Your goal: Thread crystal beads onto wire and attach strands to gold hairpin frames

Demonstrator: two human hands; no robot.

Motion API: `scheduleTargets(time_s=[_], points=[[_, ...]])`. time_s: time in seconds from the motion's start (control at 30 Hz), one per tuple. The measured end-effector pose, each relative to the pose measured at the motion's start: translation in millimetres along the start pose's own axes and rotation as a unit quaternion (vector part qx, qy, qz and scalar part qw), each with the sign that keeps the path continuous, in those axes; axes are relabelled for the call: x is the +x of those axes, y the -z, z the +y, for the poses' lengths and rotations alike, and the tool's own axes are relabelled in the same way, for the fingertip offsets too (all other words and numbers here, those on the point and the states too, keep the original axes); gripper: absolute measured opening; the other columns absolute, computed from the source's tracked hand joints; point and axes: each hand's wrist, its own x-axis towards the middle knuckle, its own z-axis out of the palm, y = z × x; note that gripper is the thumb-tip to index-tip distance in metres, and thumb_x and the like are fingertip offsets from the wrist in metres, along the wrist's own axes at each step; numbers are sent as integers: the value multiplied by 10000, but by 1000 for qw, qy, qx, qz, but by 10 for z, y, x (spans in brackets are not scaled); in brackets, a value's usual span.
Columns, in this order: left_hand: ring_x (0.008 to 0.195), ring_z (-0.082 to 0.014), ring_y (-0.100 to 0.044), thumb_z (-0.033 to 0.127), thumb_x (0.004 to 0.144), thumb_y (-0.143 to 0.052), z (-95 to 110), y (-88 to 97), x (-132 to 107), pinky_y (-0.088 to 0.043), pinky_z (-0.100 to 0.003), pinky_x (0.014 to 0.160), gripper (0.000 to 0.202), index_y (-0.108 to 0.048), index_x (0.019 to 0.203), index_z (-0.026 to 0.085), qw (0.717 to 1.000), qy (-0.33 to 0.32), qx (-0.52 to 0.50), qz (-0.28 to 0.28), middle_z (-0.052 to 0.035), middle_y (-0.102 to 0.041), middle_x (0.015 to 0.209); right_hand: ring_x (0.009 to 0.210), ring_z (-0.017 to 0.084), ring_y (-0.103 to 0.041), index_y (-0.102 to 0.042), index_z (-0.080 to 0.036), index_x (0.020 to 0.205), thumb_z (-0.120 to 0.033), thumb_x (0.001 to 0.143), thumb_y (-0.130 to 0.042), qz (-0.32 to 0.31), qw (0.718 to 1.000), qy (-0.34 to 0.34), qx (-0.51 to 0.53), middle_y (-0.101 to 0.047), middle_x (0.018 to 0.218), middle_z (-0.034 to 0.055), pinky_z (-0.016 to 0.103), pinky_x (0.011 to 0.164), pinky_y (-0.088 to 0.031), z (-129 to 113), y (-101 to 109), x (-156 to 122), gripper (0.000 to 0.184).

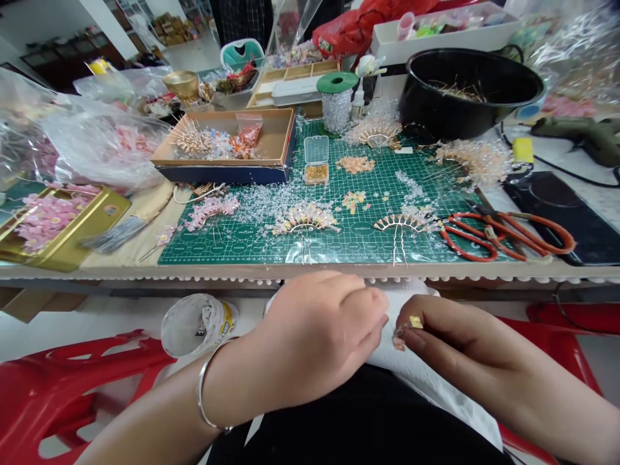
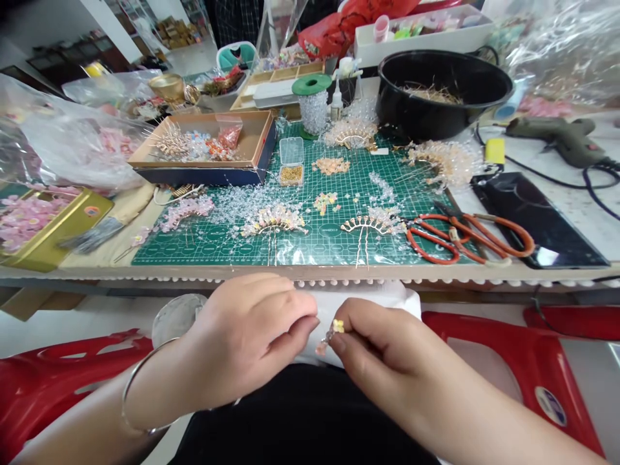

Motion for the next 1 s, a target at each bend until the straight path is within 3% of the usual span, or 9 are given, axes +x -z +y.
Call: scheduleTargets(time_s=[0.17, 0.27, 0.43, 0.5, 0.57, 0.7, 0.83, 1.0], points=[[611, -156, -526, 150, 951, -487, 112, 160, 101, -364, -317, 558, 225, -642, 788, 146, 994, 66, 76, -49, -2, -573, 682, 530, 116, -433, -448, -239, 723, -292, 1011, -408, 11, 994, 51, -93, -467, 612, -46, 226, 454, -373, 37, -79, 12, 296], [567, -163, -514, 108, 924, -477, 223, 223, 183, -358, -321, 520, 243, -597, 718, 159, 992, 68, 102, -36, -5, -554, 653, 513, 120, -445, -445, -241, 711, -261, 980, -466, 85, 983, 88, -137, -489, 591, -40, 249, 451, -347, 48, -130, 43, 270], [587, -177, -547, 99, 889, -537, 426, 52, 175, -419, -331, 542, 142, -632, 794, 146, 985, 45, 130, 107, -15, -581, 658, 556, 145, -537, -459, -253, 726, -250, 968, -514, 221, 967, 102, -76, -574, 630, -15, 258, 485, -408, -8, -165, 113, 248], [594, -178, -560, 107, 879, -588, 459, -62, 116, -448, -331, 565, 73, -650, 849, 132, 971, 12, 164, 174, -9, -592, 647, 599, 146, -568, -521, -257, 778, -256, 975, -528, 256, 961, 106, -28, -611, 687, -14, 248, 530, -449, -36, -172, 130, 197], [605, -173, -574, 102, 866, -610, 443, -145, 52, -473, -327, 585, 65, -656, 910, 113, 961, -33, 183, 203, -8, -612, 654, 619, 137, -561, -577, -267, 833, -256, 980, -543, 276, 955, 110, 18, -618, 718, -26, 232, 564, -460, -50, -182, 127, 151], [570, -152, -547, 120, 895, -568, 318, -184, -15, -431, -308, 552, 93, -647, 943, 105, 976, -67, 120, 167, -17, -630, 658, 647, 131, -530, -612, -268, 834, -365, 997, -554, 234, 958, 62, 153, -587, 735, -31, 217, 571, -445, -26, -201, 69, 198], [511, -106, -465, 130, 923, -541, 217, -145, -1, -347, -270, 519, 118, -623, 838, 139, 992, 13, -43, 115, 23, -565, 596, 685, 138, -477, -601, -254, 809, -460, 989, -553, 135, 953, -9, 273, -521, 741, -26, 223, 587, -419, 26, -187, 1, 278], [561, -89, -509, 176, 943, -594, 139, -134, 18, -377, -233, 580, 117, -652, 842, 161, 987, 73, -129, 65, 26, -622, 657, 639, 126, -389, -604, -241, 766, -521, 948, -595, 76, 956, -49, 278, -460, 705, -36, 225, 567, -361, 8, -102, -35, 334]])
